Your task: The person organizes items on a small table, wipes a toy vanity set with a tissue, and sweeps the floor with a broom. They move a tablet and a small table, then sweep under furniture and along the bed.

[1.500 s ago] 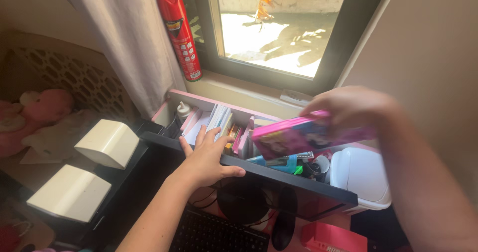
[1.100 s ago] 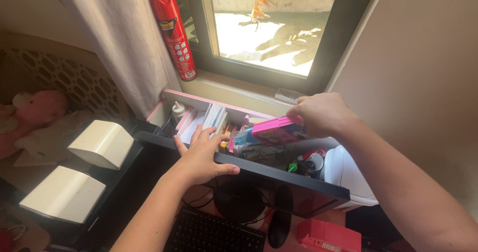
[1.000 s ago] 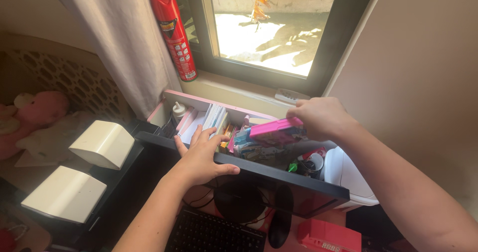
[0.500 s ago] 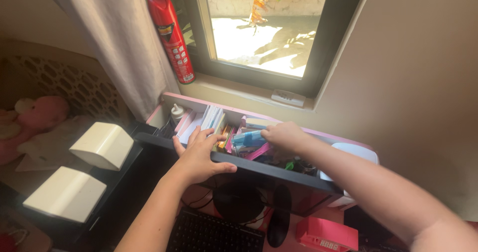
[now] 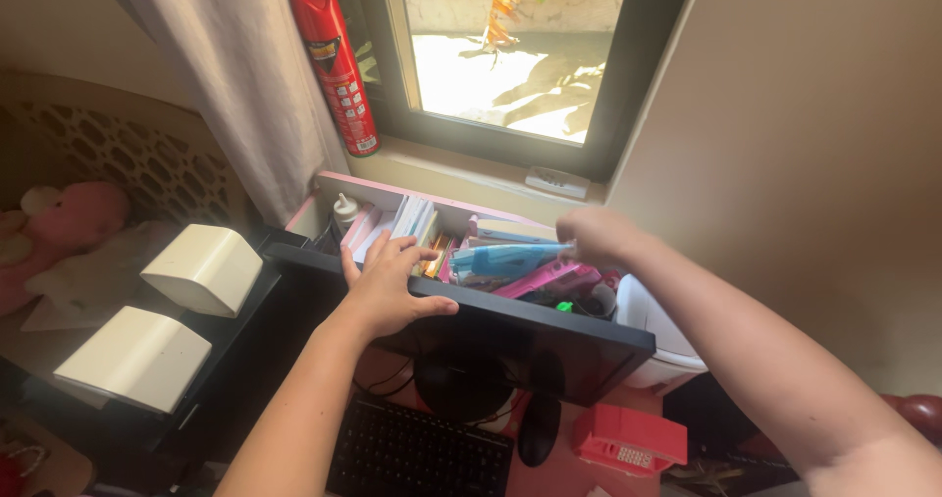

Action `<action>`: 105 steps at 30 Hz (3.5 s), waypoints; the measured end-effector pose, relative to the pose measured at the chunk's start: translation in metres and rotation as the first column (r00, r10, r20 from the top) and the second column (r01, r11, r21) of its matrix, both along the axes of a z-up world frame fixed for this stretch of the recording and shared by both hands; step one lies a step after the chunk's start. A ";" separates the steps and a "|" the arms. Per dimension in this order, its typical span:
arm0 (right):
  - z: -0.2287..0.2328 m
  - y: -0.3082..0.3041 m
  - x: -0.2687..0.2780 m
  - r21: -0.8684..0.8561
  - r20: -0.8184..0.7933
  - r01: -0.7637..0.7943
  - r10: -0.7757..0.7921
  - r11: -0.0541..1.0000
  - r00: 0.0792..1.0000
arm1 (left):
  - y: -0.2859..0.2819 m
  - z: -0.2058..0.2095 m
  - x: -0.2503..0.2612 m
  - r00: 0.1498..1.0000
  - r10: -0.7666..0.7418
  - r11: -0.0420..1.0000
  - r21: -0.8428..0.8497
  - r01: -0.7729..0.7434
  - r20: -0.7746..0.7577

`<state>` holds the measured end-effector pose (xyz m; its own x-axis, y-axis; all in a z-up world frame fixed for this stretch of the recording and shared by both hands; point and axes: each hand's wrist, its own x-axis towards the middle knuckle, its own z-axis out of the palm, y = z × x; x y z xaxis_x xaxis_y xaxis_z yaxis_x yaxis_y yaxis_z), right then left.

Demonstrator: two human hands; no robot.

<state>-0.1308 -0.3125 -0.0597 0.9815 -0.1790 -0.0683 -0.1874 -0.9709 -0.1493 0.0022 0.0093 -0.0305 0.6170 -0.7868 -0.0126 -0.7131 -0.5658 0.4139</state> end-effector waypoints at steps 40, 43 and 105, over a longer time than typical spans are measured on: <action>0.042 0.149 -0.143 0.199 0.252 0.325 -0.369 0.924 0.894 | 0.051 -0.049 0.002 0.664 0.246 0.704 -0.341 -0.623 -0.707; 0.016 0.164 -0.177 0.159 0.760 0.247 -0.278 0.956 0.587 | 0.063 -0.066 -0.007 0.677 0.226 0.723 -0.345 -0.599 -0.700; -0.397 0.340 -0.265 0.463 0.355 0.566 -0.728 0.682 0.587 | 0.335 -0.562 -0.108 -0.014 0.402 0.619 0.283 -0.733 -0.915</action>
